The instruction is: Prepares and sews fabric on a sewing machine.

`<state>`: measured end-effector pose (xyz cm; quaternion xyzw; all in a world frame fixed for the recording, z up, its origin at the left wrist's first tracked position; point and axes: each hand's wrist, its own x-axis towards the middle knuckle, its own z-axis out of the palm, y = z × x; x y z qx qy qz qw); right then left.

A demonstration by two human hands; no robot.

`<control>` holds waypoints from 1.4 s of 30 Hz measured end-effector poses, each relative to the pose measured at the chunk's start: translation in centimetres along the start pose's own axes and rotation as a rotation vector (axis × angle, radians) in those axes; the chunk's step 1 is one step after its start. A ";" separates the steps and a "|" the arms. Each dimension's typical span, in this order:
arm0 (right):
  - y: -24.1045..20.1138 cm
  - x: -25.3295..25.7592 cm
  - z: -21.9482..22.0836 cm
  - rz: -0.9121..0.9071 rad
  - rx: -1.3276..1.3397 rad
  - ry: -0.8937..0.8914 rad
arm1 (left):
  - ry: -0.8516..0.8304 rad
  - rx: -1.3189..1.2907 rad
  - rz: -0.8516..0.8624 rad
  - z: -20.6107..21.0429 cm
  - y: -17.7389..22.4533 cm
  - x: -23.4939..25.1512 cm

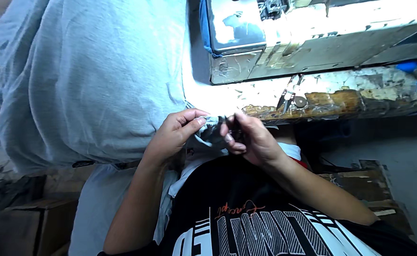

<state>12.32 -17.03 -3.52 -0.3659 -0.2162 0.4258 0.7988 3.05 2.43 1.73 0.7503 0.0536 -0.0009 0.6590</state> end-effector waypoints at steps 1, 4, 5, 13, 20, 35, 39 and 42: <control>-0.2 0.0 -0.3 -0.093 0.011 -0.038 | -0.001 -0.004 0.001 0.0 0.0 0.0; -0.9 0.3 -1.1 -0.368 -0.317 0.018 | 0.018 -0.042 -0.016 0.0 0.2 -0.3; -1.0 0.6 -1.0 -0.457 -0.555 0.088 | 0.023 -0.048 -0.025 0.1 0.3 -0.3; -1.9 0.7 0.9 -0.408 -0.600 0.106 | 0.089 0.055 0.000 0.6 0.1 0.6; -4.4 -1.6 0.5 -0.263 -0.278 -0.132 | 0.160 0.079 0.014 0.4 -0.3 1.0; 0.0 -0.3 1.2 -0.170 -0.890 -0.017 | 0.161 -0.073 -0.034 -0.3 -0.3 0.9; 0.3 0.2 1.5 -0.173 -0.910 0.000 | 0.158 -0.071 -0.038 -0.2 -0.2 1.0; 0.5 0.4 1.5 -0.173 -0.913 0.014 | 0.149 -0.064 -0.042 -0.2 -0.2 1.0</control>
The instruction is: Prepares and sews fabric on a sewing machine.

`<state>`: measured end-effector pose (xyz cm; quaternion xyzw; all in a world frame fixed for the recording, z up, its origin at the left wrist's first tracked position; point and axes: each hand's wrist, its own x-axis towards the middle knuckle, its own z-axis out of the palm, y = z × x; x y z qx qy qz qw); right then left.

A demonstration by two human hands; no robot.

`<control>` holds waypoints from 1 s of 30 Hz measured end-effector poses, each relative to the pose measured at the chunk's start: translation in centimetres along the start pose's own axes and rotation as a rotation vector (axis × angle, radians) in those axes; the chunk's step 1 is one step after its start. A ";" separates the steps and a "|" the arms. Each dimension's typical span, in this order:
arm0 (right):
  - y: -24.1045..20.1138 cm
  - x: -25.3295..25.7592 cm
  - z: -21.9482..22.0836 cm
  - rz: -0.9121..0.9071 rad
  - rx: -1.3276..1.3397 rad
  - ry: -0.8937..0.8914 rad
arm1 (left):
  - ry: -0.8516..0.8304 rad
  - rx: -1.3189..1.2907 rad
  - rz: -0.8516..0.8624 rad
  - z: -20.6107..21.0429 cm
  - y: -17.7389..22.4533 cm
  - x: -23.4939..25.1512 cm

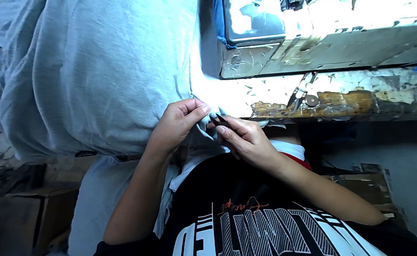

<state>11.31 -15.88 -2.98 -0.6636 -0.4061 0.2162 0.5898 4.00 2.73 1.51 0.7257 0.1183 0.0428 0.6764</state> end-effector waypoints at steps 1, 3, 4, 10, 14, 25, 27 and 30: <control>0.1 0.0 0.0 0.001 0.000 0.005 | 0.000 0.003 -0.001 0.0 0.0 0.0; 0.1 -0.1 0.1 0.001 0.002 0.007 | -0.001 0.003 0.004 0.0 -0.1 0.0; 0.1 -0.1 0.0 -0.001 0.006 0.008 | -0.004 0.003 0.008 0.0 -0.1 0.0; 0.0 0.0 0.1 -0.003 -0.007 0.039 | -0.010 0.046 0.022 0.0 -0.1 0.0; -1.3 -0.5 -0.3 -0.471 -0.074 -0.039 | -0.015 0.188 0.096 0.4 -0.8 0.2; 0.7 -0.4 0.1 -0.159 -0.175 0.111 | 0.037 0.105 0.040 0.5 -0.3 0.1; 0.8 -0.4 0.3 -0.138 -0.178 0.120 | 0.034 0.092 0.042 0.6 -0.4 0.2; 0.8 -0.4 0.4 -0.125 -0.179 0.123 | 0.035 0.081 0.032 0.6 -0.5 0.2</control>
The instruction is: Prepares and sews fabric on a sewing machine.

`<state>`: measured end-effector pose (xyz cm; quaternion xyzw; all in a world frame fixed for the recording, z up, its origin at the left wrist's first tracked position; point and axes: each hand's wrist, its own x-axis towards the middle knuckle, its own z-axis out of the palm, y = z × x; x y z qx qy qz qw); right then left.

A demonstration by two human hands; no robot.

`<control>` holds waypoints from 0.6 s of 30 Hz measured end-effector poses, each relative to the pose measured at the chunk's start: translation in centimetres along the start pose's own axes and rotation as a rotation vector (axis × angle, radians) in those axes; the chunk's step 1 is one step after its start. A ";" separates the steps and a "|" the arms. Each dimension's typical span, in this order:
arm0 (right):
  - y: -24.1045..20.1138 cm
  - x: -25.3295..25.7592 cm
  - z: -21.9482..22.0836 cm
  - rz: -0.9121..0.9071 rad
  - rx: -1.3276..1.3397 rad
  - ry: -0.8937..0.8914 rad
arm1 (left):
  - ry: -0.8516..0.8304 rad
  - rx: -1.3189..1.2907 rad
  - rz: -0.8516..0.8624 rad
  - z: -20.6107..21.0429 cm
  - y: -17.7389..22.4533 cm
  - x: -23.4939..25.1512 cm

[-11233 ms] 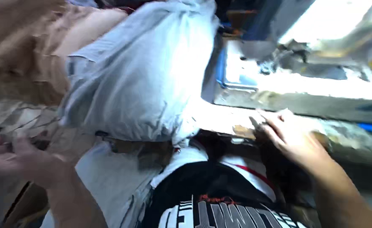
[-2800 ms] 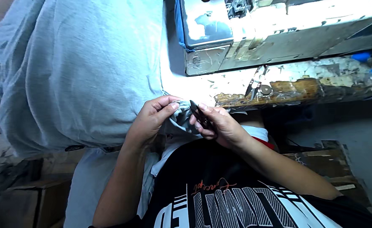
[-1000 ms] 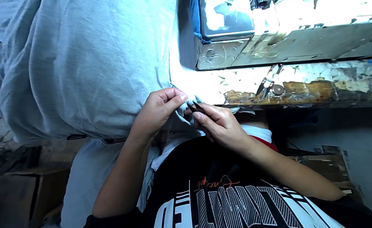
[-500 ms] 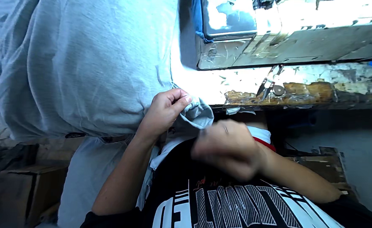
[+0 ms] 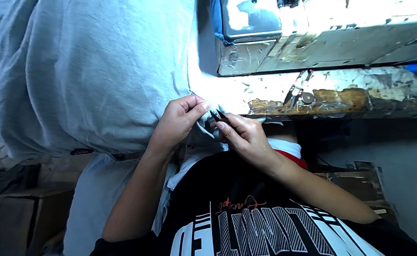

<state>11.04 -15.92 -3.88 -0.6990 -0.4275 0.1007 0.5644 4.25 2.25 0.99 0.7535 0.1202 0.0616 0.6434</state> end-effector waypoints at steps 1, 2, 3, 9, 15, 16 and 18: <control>0.0 0.0 0.0 0.008 0.000 -0.003 | 0.003 0.003 0.000 0.0 0.0 0.0; -0.1 0.0 0.0 0.018 -0.002 -0.005 | 0.005 0.005 0.000 0.0 0.0 0.0; -0.1 0.0 0.0 0.027 0.000 -0.005 | 0.004 0.009 0.001 0.0 0.0 0.0; -1.1 -0.1 -0.7 -0.428 0.146 -0.044 | -0.040 0.087 0.070 -0.1 0.0 -0.3; -2.2 1.1 -2.3 -0.313 0.132 0.057 | -0.067 0.047 0.061 -0.4 0.0 -0.1; -1.3 1.8 -2.3 -0.130 0.143 0.064 | -0.074 0.009 0.054 -0.4 0.1 -0.1; 0.0 2.6 -2.3 0.230 0.370 0.012 | -0.076 -0.050 0.039 -0.5 0.2 -0.3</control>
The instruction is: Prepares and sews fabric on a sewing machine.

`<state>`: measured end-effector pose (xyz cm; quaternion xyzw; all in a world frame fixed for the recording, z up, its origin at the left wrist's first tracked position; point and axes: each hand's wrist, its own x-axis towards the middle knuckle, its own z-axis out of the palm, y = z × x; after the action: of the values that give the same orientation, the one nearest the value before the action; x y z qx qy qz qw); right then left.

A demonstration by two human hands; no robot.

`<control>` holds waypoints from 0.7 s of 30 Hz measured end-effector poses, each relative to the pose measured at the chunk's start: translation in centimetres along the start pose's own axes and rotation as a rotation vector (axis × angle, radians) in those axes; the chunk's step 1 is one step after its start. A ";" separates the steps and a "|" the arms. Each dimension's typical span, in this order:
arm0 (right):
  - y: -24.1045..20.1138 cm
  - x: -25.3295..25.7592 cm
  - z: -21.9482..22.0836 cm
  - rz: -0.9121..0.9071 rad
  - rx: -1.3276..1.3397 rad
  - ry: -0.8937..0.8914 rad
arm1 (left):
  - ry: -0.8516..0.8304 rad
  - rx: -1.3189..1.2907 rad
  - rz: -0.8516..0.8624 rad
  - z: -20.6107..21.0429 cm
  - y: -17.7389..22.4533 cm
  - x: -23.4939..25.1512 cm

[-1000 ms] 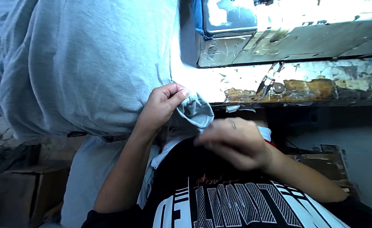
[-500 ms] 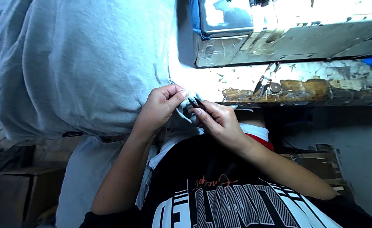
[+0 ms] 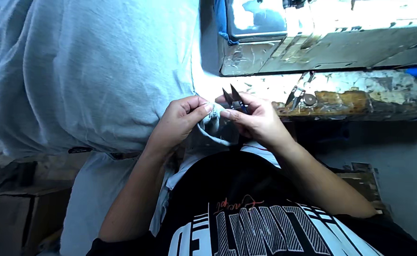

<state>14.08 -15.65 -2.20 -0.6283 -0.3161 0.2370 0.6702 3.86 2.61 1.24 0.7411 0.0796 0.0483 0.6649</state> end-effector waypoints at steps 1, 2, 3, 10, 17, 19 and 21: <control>0.3 0.2 -0.1 0.109 0.165 -0.021 | -0.001 -0.017 -0.005 -0.2 0.0 -0.1; 0.4 0.2 -0.3 0.167 0.324 -0.064 | 0.001 -0.022 -0.008 -0.4 0.1 -0.2; 0.3 0.0 -0.5 0.192 0.450 -0.095 | 0.004 -0.014 -0.007 -0.8 0.1 -0.3; -0.8 0.9 -3.0 0.057 0.295 0.070 | 0.101 -0.069 -0.049 -1.7 0.1 -0.9; -0.4 1.3 -0.7 0.159 0.135 -0.152 | 0.053 -0.098 -0.049 -0.7 0.6 -0.5; -0.5 1.4 -1.0 0.174 0.296 -0.177 | 0.045 -0.071 -0.038 -0.9 0.4 -0.6; -0.9 1.4 -1.1 0.210 0.390 -0.135 | 0.028 -0.031 -0.025 -1.0 0.1 -0.6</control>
<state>15.74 -15.49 -1.16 -0.4989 -0.2411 0.4035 0.7281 3.12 3.51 1.52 0.7288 0.0975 0.0517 0.6758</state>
